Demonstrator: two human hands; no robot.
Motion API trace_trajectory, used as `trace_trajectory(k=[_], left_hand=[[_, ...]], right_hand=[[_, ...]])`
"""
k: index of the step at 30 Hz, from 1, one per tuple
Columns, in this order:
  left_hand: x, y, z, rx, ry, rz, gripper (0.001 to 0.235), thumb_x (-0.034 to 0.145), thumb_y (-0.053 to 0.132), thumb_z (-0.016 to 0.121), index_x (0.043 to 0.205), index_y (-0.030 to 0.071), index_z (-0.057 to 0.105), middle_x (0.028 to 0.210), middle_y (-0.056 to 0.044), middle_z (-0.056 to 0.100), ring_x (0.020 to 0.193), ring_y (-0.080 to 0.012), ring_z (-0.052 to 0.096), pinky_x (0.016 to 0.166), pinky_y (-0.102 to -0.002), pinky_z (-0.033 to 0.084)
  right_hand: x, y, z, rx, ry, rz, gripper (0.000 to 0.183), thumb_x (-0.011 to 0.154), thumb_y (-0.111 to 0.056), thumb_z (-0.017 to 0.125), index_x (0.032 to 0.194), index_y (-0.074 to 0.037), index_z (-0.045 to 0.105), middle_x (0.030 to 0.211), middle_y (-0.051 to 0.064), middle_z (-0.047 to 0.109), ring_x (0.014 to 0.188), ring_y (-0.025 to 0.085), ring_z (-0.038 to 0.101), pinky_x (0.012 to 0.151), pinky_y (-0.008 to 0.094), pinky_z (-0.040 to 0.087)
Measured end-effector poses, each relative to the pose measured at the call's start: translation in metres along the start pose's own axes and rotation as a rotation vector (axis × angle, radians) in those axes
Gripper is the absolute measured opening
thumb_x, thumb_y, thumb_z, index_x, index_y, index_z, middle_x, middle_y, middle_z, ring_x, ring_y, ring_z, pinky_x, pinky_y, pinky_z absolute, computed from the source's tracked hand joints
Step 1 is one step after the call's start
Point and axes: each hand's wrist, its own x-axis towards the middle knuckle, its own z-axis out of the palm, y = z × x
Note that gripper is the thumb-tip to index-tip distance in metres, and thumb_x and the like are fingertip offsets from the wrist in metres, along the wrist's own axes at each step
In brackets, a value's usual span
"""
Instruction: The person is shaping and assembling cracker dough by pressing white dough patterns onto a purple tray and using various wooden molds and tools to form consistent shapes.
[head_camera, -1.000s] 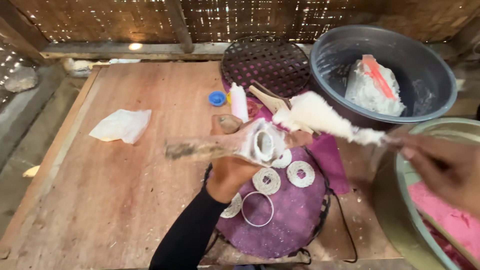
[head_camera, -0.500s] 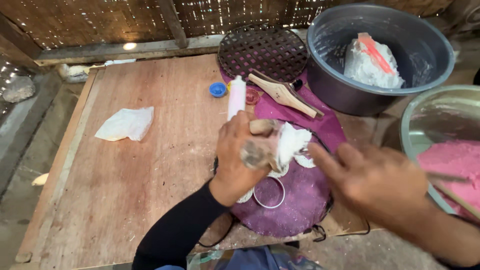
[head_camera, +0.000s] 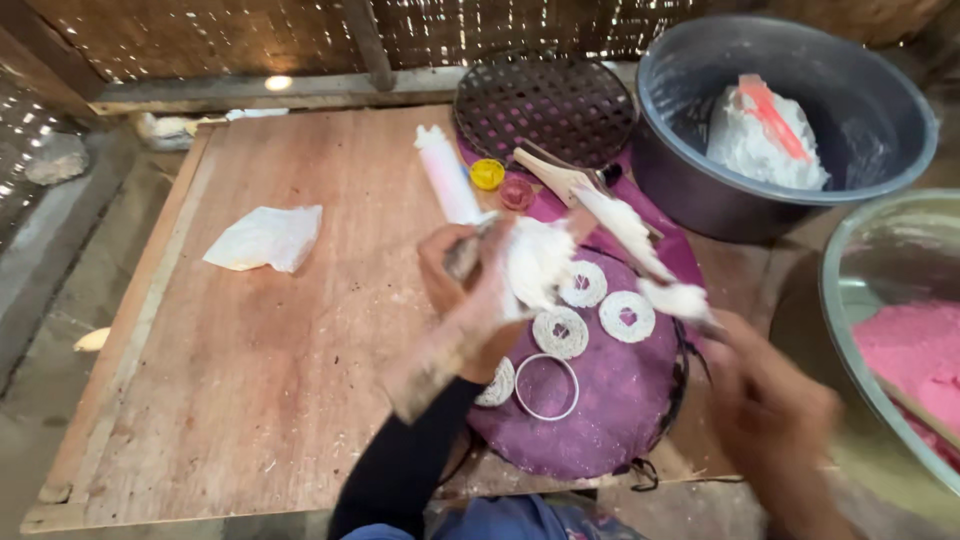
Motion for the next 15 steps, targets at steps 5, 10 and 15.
trace_trajectory(k=[5, 10, 15], left_hand=[[-0.019, 0.002, 0.030, -0.502, 0.058, -0.282, 0.055, 0.084, 0.039, 0.085, 0.120, 0.014, 0.051, 0.110, -0.007, 0.058, 0.098, -0.0225, 0.066, 0.085, -0.037, 0.058], [-0.009, -0.015, 0.004, 0.021, -0.067, 0.035, 0.050, 0.087, 0.033, 0.083, 0.125, 0.011, 0.060, 0.120, -0.009, 0.048, 0.106, -0.0250, 0.061, 0.091, -0.038, 0.054], [-0.007, -0.007, 0.014, -0.014, -0.023, 0.009, 0.049, 0.086, 0.033, 0.083, 0.124, 0.011, 0.061, 0.118, -0.009, 0.050, 0.104, -0.0246, 0.062, 0.089, -0.038, 0.054]], right_hand=[[-0.046, 0.016, 0.067, 0.052, -0.101, 0.090, 0.027, 0.097, -0.012, 0.065, 0.123, -0.007, 0.072, 0.076, 0.012, 0.069, 0.055, 0.011, 0.061, 0.052, 0.028, 0.049], [-0.071, 0.035, 0.061, 0.105, -0.130, 0.101, 0.031, 0.091, -0.015, 0.069, 0.121, -0.006, 0.072, 0.066, 0.008, 0.067, 0.048, 0.010, 0.055, 0.047, 0.027, 0.045], [-0.036, 0.038, 0.053, 0.173, -0.194, 0.314, 0.030, 0.098, -0.011, 0.062, 0.127, -0.006, 0.071, 0.063, 0.008, 0.066, 0.052, 0.010, 0.060, 0.049, 0.028, 0.047]])
